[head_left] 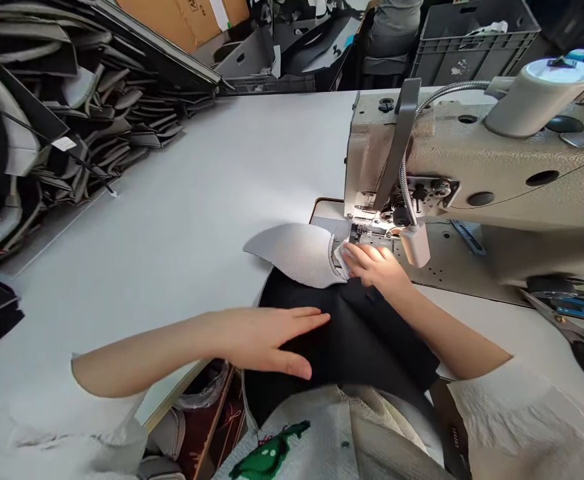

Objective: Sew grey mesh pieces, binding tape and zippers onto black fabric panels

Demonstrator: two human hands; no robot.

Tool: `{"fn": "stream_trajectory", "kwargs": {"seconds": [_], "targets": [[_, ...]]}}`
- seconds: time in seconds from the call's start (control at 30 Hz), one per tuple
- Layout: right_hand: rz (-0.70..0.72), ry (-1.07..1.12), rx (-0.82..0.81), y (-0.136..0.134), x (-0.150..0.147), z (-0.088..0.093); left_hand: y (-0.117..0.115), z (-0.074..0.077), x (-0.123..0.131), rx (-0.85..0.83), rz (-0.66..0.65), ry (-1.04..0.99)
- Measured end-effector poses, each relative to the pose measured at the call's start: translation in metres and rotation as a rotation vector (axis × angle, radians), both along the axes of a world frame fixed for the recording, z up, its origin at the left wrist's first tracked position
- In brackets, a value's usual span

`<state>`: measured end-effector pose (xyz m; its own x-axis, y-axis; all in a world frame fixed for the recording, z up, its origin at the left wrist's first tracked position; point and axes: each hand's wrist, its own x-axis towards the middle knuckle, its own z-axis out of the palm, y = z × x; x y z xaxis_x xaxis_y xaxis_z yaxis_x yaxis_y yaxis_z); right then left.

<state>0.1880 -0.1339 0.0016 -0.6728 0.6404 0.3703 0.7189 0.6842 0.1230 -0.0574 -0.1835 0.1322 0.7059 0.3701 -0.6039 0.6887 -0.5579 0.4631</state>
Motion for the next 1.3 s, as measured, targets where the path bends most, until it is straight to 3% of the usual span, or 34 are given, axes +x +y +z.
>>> {"fn": "stream_trajectory", "kwargs": {"seconds": [0.07,0.17,0.23,0.3,0.5,0.67,0.77,1.0,1.3], "targets": [[0.004,-0.013,-0.019,-0.005,0.007,0.006,0.021,-0.011,-0.002,0.167,-0.029,-0.018],[0.013,-0.056,-0.140,-0.007,0.012,0.018,0.055,-0.047,-0.006,0.531,-0.020,0.054],[0.008,-0.075,-0.194,-0.005,0.013,0.021,0.069,-0.067,-0.007,0.609,-0.068,0.077],[-0.026,-0.081,-0.207,-0.002,0.011,0.017,0.073,-0.078,-0.005,0.638,-0.066,0.064],[-0.127,-0.031,-0.172,-0.001,0.007,-0.004,0.052,-0.077,0.020,0.722,0.022,0.054],[-0.141,-0.047,-0.228,-0.005,0.009,-0.001,0.048,-0.081,0.031,0.705,0.140,-0.042],[-0.163,-0.049,-0.244,-0.006,0.007,0.000,0.050,-0.088,0.033,0.780,0.204,-0.047],[-0.128,-0.010,-0.191,-0.009,0.004,-0.004,0.045,-0.092,0.039,0.882,0.203,0.044],[-0.111,0.000,-0.097,-0.009,0.006,-0.006,0.042,-0.090,0.044,0.881,0.213,0.067]]}}
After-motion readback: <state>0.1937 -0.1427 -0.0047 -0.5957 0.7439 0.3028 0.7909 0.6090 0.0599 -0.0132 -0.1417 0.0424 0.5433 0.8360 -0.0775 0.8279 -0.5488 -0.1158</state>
